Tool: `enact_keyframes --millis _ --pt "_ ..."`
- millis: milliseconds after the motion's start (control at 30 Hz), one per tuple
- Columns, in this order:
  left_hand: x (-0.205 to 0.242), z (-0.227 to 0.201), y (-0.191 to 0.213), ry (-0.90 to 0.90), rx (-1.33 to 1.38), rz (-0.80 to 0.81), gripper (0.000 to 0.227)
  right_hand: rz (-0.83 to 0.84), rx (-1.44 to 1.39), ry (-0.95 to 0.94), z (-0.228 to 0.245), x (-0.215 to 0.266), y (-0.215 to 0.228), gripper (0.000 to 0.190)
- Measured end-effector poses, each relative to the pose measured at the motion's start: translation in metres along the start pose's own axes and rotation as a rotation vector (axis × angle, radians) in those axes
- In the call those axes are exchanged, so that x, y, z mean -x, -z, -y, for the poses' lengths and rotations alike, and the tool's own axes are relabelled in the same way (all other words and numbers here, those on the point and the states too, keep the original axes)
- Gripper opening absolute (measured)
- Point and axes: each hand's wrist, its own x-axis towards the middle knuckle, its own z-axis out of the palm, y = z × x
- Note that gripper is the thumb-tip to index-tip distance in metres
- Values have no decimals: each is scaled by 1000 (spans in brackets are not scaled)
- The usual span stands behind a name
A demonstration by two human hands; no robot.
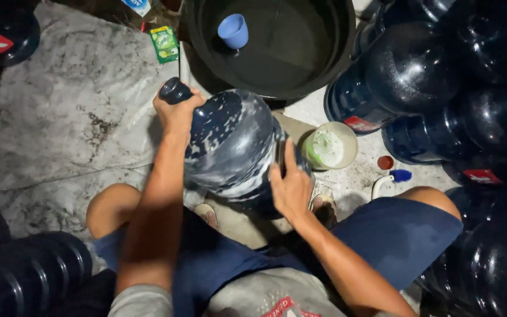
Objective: The person scrubs the exterior of a large blue water jug with a green sponge while sitting on the floor. The jug is held steady with the left hand while the right hand applies soapy water and scrubs the surface. Several other water jugs are stacked nearby.
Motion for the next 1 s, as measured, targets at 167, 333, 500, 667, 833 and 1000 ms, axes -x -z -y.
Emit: enact_keyframes --millis 167,333,500,667,833,1000 --pt "-10 11 -1 63 -124 -174 40 4 45 180 -9 29 -18 65" --pt "-16 19 -5 172 -160 -272 60 -87 5 395 -25 30 -37 66" --pt "-9 14 0 237 -104 -323 50 77 179 97 2 -8 -10 62" --pt "-2 -8 -3 237 -145 -305 43 76 -27 -76 35 6 5 63" --pt "15 -29 3 302 -180 -293 44 121 -10 -73 17 13 -12 64" --pt "17 -29 3 274 -173 -318 50 30 -116 -39 28 11 5 61"
